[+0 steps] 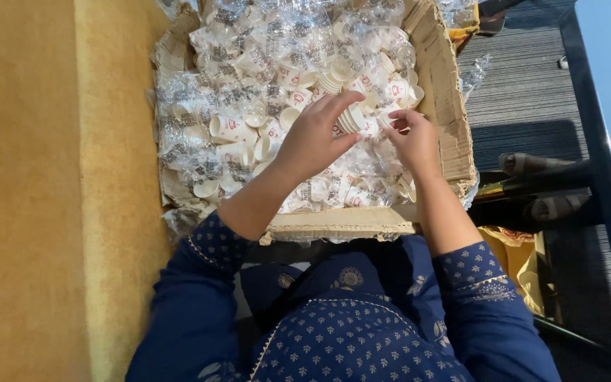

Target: Sorting and stacking small paper cups from a large cardboard box.

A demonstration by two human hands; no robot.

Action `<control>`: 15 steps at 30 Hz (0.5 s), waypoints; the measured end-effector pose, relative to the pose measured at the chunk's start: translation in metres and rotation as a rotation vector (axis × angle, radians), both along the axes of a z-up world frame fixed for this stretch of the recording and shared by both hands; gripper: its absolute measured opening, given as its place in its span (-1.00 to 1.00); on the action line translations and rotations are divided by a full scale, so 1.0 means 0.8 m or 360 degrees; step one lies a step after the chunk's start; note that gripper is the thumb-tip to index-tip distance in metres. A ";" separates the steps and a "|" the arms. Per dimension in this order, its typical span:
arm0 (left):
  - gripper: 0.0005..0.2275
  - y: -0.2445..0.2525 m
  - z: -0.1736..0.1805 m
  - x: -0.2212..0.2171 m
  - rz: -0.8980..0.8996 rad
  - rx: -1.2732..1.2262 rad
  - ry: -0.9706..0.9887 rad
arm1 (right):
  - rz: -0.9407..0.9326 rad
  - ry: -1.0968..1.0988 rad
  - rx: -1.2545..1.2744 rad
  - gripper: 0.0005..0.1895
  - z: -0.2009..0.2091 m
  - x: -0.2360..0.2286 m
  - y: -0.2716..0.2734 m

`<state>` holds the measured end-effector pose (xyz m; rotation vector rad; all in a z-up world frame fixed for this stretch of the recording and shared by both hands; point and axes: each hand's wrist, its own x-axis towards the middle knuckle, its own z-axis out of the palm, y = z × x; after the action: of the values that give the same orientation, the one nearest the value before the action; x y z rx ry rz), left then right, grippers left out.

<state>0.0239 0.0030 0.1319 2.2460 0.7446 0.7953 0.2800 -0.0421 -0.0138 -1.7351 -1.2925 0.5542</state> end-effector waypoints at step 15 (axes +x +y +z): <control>-0.50 0.017 -0.052 0.007 0.0042 0.0062 0.0250 | -0.0117 -0.0108 0.0170 -0.82 0.015 0.008 -0.014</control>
<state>0.0292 0.0166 0.0899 2.3585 0.8399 0.6567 0.2867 -0.0533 -0.0016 -1.7177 -1.2769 0.3802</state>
